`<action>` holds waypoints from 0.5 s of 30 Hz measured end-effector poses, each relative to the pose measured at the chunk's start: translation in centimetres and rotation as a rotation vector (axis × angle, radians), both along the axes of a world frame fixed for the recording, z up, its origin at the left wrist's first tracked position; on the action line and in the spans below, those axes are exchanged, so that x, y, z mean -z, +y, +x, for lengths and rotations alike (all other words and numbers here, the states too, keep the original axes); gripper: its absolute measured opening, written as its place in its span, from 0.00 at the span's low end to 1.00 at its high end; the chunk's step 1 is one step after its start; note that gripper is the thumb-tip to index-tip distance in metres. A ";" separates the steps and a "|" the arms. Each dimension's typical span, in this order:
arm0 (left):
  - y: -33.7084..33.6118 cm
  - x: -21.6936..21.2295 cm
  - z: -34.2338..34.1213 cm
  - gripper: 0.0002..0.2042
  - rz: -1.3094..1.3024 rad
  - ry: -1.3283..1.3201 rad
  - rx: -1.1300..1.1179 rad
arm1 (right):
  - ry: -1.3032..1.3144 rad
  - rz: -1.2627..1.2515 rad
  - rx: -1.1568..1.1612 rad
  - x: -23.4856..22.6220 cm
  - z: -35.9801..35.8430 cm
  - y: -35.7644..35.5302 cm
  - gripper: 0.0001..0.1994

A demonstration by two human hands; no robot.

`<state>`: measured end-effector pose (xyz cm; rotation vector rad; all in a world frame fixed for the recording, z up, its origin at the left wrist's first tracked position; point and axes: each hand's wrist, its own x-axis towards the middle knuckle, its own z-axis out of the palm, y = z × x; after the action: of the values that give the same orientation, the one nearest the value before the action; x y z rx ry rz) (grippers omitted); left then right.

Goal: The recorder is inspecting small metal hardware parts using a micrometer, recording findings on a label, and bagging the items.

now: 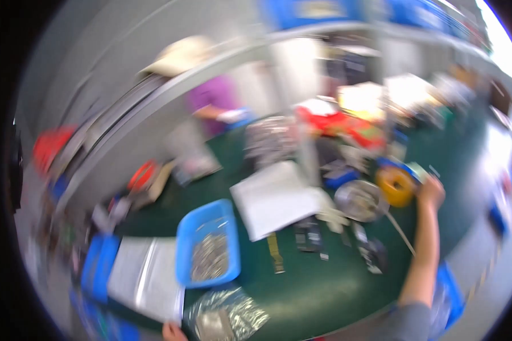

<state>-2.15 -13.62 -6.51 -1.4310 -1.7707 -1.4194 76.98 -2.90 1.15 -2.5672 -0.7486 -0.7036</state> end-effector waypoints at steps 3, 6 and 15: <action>-0.1 -5.3 5.4 0.11 -0.208 -0.155 -0.019 | -0.041 -0.091 0.027 5.7 5.9 -4.4 0.15; -1.5 -5.3 5.6 0.12 -0.151 -0.203 0.002 | -0.044 -0.317 -0.001 5.6 5.7 -5.4 0.14; -4.9 -4.3 6.0 0.10 -0.152 -0.265 0.441 | -0.538 -0.007 0.125 11.8 17.7 -11.7 0.25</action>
<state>3.83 -18.49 -2.18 -1.8741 -1.8253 -1.7967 94.65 -14.65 -10.69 -2.4613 -0.7443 -1.4665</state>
